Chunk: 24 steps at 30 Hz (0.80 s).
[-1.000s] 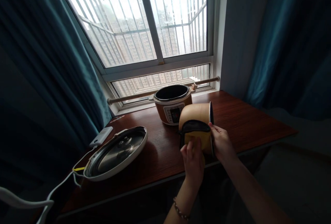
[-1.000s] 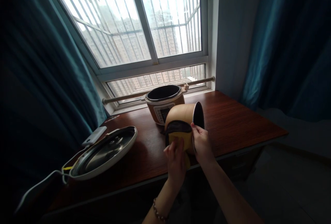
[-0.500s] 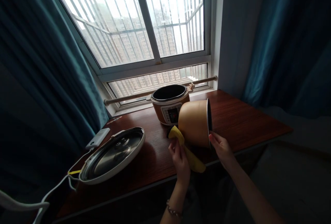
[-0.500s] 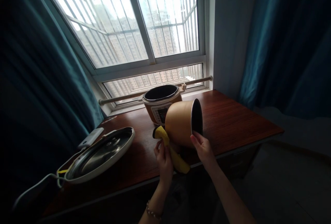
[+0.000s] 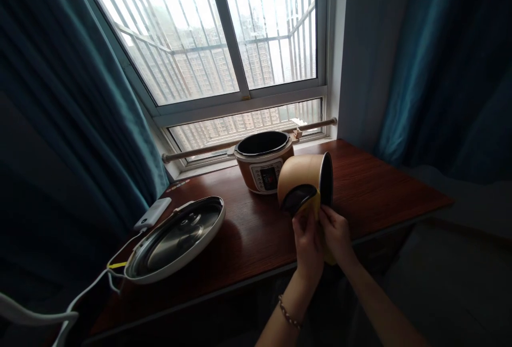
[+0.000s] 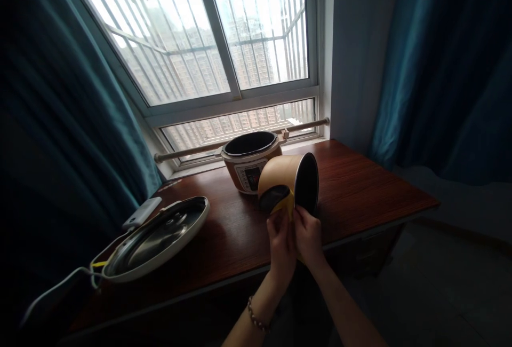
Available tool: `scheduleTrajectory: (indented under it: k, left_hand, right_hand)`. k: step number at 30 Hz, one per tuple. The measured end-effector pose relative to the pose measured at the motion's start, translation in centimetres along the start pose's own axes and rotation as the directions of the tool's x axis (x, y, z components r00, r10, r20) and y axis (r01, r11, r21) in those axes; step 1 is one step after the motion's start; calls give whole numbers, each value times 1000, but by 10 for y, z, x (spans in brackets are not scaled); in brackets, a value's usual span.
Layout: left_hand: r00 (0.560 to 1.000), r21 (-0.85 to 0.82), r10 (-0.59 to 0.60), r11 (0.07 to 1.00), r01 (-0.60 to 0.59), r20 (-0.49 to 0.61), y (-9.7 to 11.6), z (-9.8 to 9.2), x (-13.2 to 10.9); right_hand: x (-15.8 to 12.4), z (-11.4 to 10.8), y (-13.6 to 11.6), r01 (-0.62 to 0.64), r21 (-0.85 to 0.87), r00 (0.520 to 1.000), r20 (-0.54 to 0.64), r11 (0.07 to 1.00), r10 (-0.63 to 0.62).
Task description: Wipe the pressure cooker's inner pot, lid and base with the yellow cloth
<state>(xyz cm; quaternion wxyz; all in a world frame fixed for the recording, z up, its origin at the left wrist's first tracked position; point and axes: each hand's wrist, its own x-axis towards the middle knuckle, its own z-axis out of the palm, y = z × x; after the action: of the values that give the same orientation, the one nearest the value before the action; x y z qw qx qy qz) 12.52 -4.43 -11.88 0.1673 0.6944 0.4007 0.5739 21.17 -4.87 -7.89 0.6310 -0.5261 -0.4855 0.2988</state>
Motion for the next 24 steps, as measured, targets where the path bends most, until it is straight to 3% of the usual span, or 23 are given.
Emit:
scheduleTrajectory:
  k: [2,6,9,11,13,15,17,20,22,24]
  left_hand:
    - [1000,4,11,1000,-11,4,0,-1,2]
    - [979,68,-103,991,116,-176,-12,-14,17]
    - [950,90,-157,978,187,-270,-17,-21,23]
    - [968,102,-105,986,131,-228,-14,-21,20]
    - [994,108,11,994,1,-109,-8,-18,12]
    - [992,101,128,987,-129,15,-3,-14,3]
    - [986,105,158,981,-162,45,-2,-12,-2]
    - [995,103,14,995,-3,-103,-9,-14,0]
    - [971,53,-127,989,141,-204,-20,-17,7]
    - [934,-26,-268,963,269,-238,-32,-22,12]
  right_hand:
    - [2,-2,-8,-21,18,1000,-20,1000,21]
    - [11,-5,-15,-46,-15,996,-79,999,44]
    - [19,-5,-17,-78,74,992,-95,994,85]
    - [23,-4,-21,-107,164,989,-82,981,122]
    - [28,-5,-26,-141,247,987,-46,959,157]
    - [33,-7,-34,-179,326,982,-3,928,190]
    - [40,-9,-41,-222,397,972,23,891,232]
    - [49,-13,-46,-266,487,960,60,832,272]
    - [50,-15,-43,-273,532,960,94,802,264]
    - [46,-15,-33,-268,541,962,110,797,250]
